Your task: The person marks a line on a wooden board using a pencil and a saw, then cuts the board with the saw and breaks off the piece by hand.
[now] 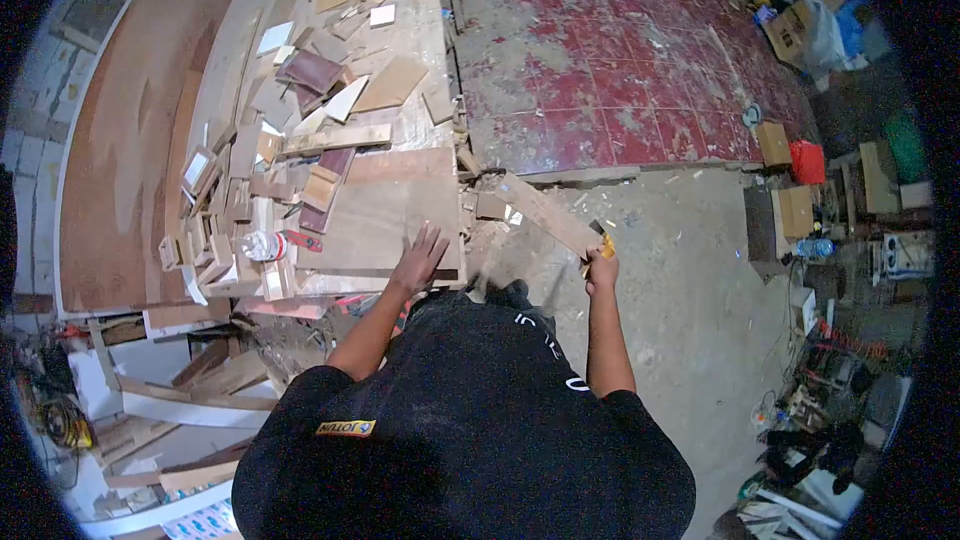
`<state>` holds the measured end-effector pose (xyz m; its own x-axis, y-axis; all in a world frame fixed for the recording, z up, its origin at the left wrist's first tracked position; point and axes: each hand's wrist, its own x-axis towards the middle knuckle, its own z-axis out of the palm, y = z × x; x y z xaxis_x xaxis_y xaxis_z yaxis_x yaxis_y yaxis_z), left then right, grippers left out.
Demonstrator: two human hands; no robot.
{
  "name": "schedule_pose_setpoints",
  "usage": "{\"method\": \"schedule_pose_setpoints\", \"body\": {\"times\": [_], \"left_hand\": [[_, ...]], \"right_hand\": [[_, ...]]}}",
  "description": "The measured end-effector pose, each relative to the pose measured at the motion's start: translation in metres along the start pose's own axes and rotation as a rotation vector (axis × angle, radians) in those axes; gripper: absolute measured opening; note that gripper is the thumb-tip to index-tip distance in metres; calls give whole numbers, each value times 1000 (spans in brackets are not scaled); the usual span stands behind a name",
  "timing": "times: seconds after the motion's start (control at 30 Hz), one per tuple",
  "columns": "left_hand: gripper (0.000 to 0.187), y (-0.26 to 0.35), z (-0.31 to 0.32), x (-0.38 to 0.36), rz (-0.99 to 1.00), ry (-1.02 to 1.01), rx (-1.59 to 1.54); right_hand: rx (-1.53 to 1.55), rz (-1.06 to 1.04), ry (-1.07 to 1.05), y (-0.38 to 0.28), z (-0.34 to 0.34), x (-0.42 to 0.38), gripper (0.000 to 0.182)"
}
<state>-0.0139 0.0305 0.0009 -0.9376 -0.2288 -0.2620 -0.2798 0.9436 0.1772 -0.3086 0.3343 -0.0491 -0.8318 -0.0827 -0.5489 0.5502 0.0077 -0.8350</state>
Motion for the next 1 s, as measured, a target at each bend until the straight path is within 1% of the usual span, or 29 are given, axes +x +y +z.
{"method": "schedule_pose_setpoints", "body": {"times": [0.03,0.1,0.13,0.17,0.23,0.27,0.3,0.33,0.37,0.4,0.43,0.47,0.5,0.57,0.6,0.63,0.7,0.73,0.77,0.83,0.87,0.9,0.93,1.0], "left_hand": [[72,-1,1,0,17,2,8],[64,0,0,-1,23,136,32],[63,-1,-4,-1,25,186,27],[63,-2,-7,0,36,181,29],[65,-6,-16,2,18,290,60],[69,-9,-22,6,-14,281,120],[69,-11,-28,8,-3,279,126],[71,-13,-34,8,-16,345,79],[73,-13,-39,9,-30,411,31],[73,-14,-41,9,-22,407,37],[74,-14,-44,9,-12,455,-9],[75,-14,-46,8,-4,502,-56],[75,-15,-46,7,0,503,-49],[75,-16,-43,4,-14,483,-11],[75,-15,-44,3,-15,486,-4],[75,-13,-44,1,-21,475,-9],[75,-10,-41,-4,-37,468,-9],[74,-10,-38,-4,-35,460,2],[74,-10,-36,-6,-34,452,13],[73,-11,-31,-8,-41,449,7],[73,-11,-29,-9,-36,432,19],[72,-10,-27,-11,-32,412,31],[71,-9,-26,-13,-49,349,28],[70,-8,-18,-15,-49,368,57]], "right_hand": [[13,-5,13,-3,-6,-5,24],[-78,-7,84,-6,-19,-13,24],[-71,-6,96,-5,-24,-16,24],[-116,3,67,-4,-28,-19,23],[-154,19,43,1,-32,-26,22],[-190,30,-25,3,-31,-27,21],[-224,40,-93,2,-28,-31,21],[-215,42,-87,1,-23,-34,21],[-267,84,-174,0,-16,-35,21],[-318,126,-262,2,-11,-33,20],[-370,166,-353,0,-6,-31,20],[-311,176,-413,7,4,-26,18],[-303,174,-414,17,15,-19,18],[-315,63,-452,31,43,-7,17],[-405,112,-505,32,53,2,19],[-401,109,-512,16,67,-1,19],[-740,141,-532,-6,94,-2,23],[-740,93,-529,-12,107,-3,24],[-741,87,-538,-15,119,0,24],[-727,-29,-567,-18,147,9,20],[-796,-35,-530,-21,155,14,17],[-798,-43,-543,-20,166,22,17],[-757,-67,-558,-13,177,36,16],[-725,-114,-583,4,200,67,17]]}}
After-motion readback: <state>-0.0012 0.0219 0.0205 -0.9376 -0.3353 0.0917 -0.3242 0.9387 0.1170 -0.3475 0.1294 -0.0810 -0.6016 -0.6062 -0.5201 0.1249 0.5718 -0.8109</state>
